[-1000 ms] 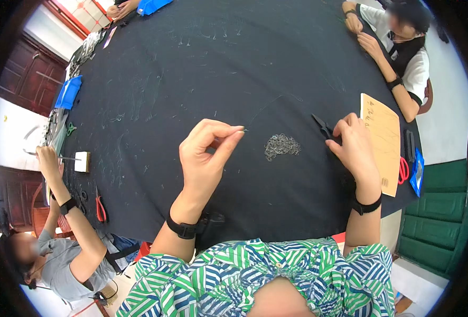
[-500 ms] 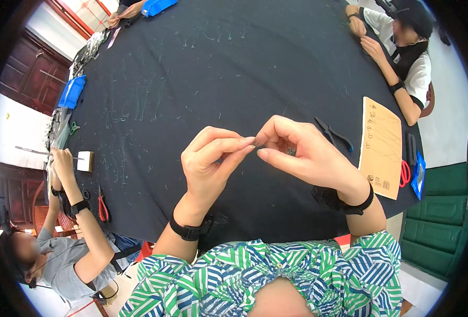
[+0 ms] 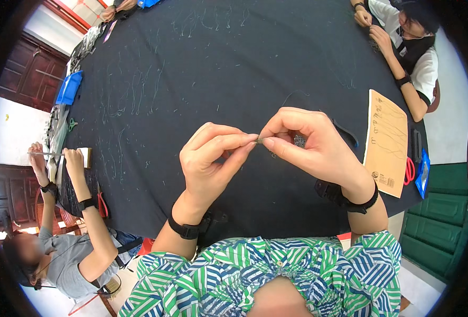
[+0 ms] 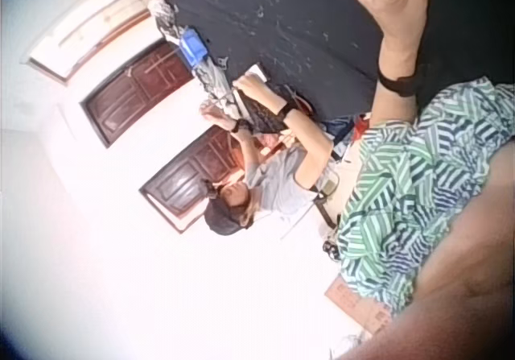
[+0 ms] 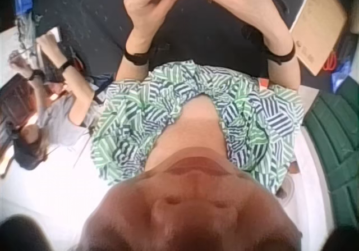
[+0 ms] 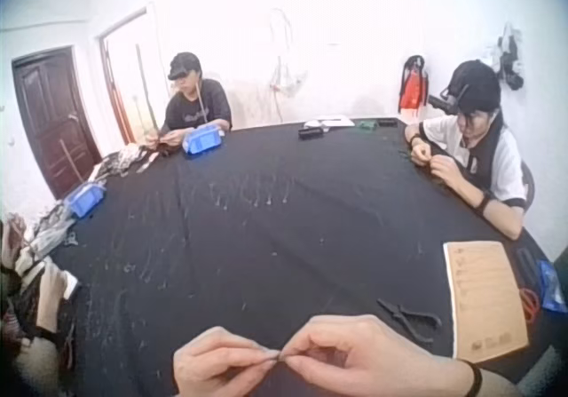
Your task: The person threads a clear line through several small green plastic beads and metal crimps by hand, occasionally using pliers to secure components or trim the line. They manipulate the small components one by one, adding them to the assembly at the table.
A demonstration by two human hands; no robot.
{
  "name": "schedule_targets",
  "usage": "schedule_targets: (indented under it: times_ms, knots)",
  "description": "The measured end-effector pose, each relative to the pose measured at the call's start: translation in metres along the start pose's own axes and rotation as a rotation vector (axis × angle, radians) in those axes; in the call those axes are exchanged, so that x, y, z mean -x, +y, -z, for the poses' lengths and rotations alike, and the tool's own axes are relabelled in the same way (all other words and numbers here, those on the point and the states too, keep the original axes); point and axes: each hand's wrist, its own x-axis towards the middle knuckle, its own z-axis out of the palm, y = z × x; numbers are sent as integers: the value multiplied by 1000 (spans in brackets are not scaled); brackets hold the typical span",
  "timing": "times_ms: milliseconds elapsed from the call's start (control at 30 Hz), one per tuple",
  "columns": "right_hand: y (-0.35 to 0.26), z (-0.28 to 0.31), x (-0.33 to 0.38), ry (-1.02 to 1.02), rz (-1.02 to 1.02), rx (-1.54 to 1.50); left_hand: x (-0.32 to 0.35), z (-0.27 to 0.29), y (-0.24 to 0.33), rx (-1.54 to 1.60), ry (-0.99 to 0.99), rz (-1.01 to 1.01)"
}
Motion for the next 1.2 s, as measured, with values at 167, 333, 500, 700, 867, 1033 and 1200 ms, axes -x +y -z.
schedule_targets:
  times_ms: [167, 333, 500, 700, 867, 1033, 1200]
  knots:
    - [4, -1, 0, 11, -9, 6, 1, -1, 0, 1, 2, 11]
    - [4, -2, -1, 18, -13, 14, 1, -1, 1, -12, 3, 12]
    - [2, 0, -1, 6, -18, 61, 0, -1, 1, -24, -3, 7]
    - [2, 19, 2, 0, 27, 220, 2, -2, 3, 58, 15, 106]
    - [1, 49, 5, 190, 99, 350, 4, -11, 0, 255, 21, 292]
    - [12, 72, 3, 284, 51, 311, -11, -19, 9, 513, -115, 534]
    - [1, 70, 4, 329, 163, 104, -23, -35, 14, 584, -163, 669]
